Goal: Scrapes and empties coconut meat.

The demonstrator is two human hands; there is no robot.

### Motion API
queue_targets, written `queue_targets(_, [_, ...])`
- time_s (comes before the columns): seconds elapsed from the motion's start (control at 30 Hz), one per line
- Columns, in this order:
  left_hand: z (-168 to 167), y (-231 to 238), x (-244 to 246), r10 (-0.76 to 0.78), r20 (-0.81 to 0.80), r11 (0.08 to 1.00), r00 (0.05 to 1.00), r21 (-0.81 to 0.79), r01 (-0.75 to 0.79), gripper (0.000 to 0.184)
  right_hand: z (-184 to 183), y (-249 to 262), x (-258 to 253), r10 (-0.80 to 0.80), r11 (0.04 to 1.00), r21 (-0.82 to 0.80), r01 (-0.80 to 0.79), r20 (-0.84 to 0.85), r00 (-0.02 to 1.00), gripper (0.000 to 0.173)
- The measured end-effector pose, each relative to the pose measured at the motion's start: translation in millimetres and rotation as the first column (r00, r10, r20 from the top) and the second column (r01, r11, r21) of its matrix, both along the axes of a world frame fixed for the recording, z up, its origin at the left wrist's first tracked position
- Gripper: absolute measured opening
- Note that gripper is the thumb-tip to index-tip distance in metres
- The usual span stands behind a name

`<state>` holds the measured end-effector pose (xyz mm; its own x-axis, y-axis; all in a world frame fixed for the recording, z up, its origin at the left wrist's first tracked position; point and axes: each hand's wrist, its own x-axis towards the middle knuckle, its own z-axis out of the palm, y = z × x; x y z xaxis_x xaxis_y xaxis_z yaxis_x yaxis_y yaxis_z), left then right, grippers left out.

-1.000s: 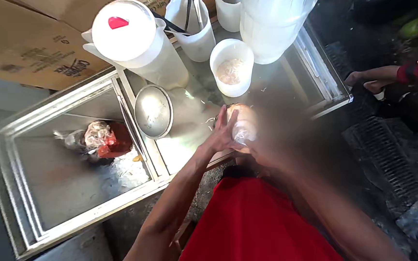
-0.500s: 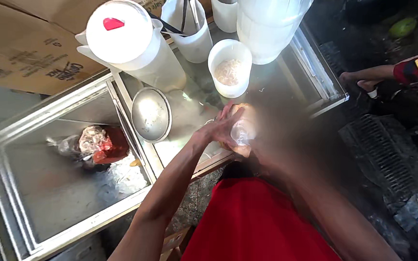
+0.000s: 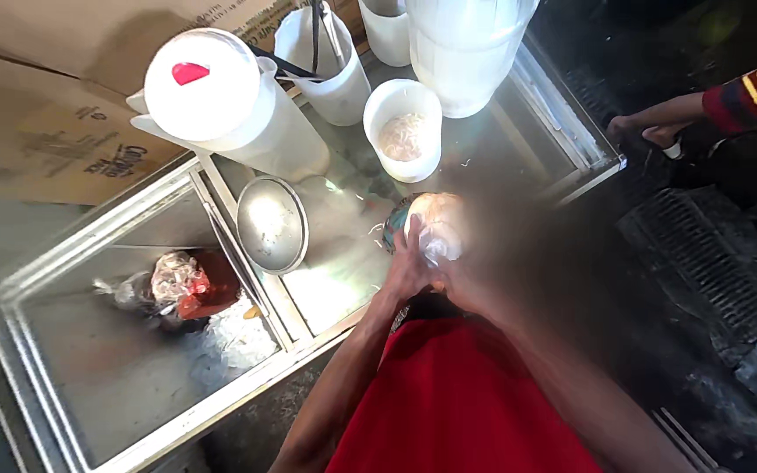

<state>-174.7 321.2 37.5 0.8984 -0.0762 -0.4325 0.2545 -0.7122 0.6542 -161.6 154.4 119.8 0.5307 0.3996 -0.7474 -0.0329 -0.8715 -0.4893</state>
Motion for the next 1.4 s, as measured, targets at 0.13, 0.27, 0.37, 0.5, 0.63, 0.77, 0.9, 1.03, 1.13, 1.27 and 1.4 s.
queue_targets(0.13, [0.6, -5.4, 0.8, 0.018, -0.015, 0.999, 1.000, 0.031, -0.018, 0.139, 9.5, 0.7, 12.6, -0.128, 0.990, -0.057, 0.128, 0.007, 0.992, 0.039])
queue_targets(0.27, [2.2, -4.4, 2.9, -0.030, -0.022, 0.999, 0.999, 0.035, 0.031, 0.129, -2.1, 20.4, -0.7, -0.112, 0.992, -0.057, 0.114, 0.028, 0.993, 0.043])
queue_targets(0.37, [3.1, -3.0, 2.4, -0.006, -0.049, 1.000, 0.999, 0.005, 0.006, 0.144, 12.4, 1.8, 2.0, 0.009, 0.998, -0.062, -0.011, -0.037, 0.999, 0.030])
queue_targets(0.5, [1.4, -5.4, 1.7, 0.009, -0.020, 0.999, 1.000, 0.036, -0.008, 0.132, 3.6, 18.8, 7.1, -0.234, 0.970, -0.063, 0.235, 0.018, 0.972, 0.043])
queue_targets(0.63, [0.7, 1.4, 3.5, -0.079, -0.018, 0.997, 0.997, 0.015, 0.079, 0.133, 0.6, 18.6, -13.0, -0.102, 0.993, -0.068, 0.100, -0.019, 0.995, 0.042])
queue_targets(0.77, [-2.1, 3.8, 7.0, -0.027, -0.034, 0.999, 0.999, -0.039, 0.026, 0.147, 12.3, -4.7, 3.2, -0.088, 0.995, -0.041, 0.086, -0.046, 0.995, 0.034])
queue_targets(0.9, [-7.5, 9.9, 7.0, -0.098, 0.045, 0.994, 0.994, -0.038, 0.099, 0.133, -8.4, 24.0, -2.0, -0.207, 0.978, -0.014, 0.207, 0.029, 0.978, 0.043])
queue_targets(1.03, [-5.7, 20.2, 10.0, -0.152, -0.023, 0.984, 0.988, -0.094, 0.149, 0.148, 4.3, 4.1, -12.0, 0.055, 0.997, -0.054, -0.055, -0.002, 0.998, 0.037])
queue_targets(1.13, [-5.4, 17.7, 11.6, -0.088, -0.053, 0.990, 0.995, -0.118, 0.082, 0.149, 14.3, -2.2, 0.4, -0.038, 0.999, -0.030, 0.037, -0.015, 0.999, 0.037])
queue_targets(1.27, [-11.1, 20.5, 9.5, -0.097, 0.029, 0.986, 0.995, -0.137, 0.100, 0.142, -9.1, 18.4, -2.9, -0.287, 0.952, 0.098, 0.288, -0.031, 0.958, 0.043])
queue_targets(1.4, [-6.0, 29.8, 17.1, -0.188, -0.038, 0.974, 0.981, -0.132, 0.182, 0.149, 5.0, 3.5, -18.9, 0.046, 0.997, -0.067, -0.044, 0.038, 0.998, 0.039])
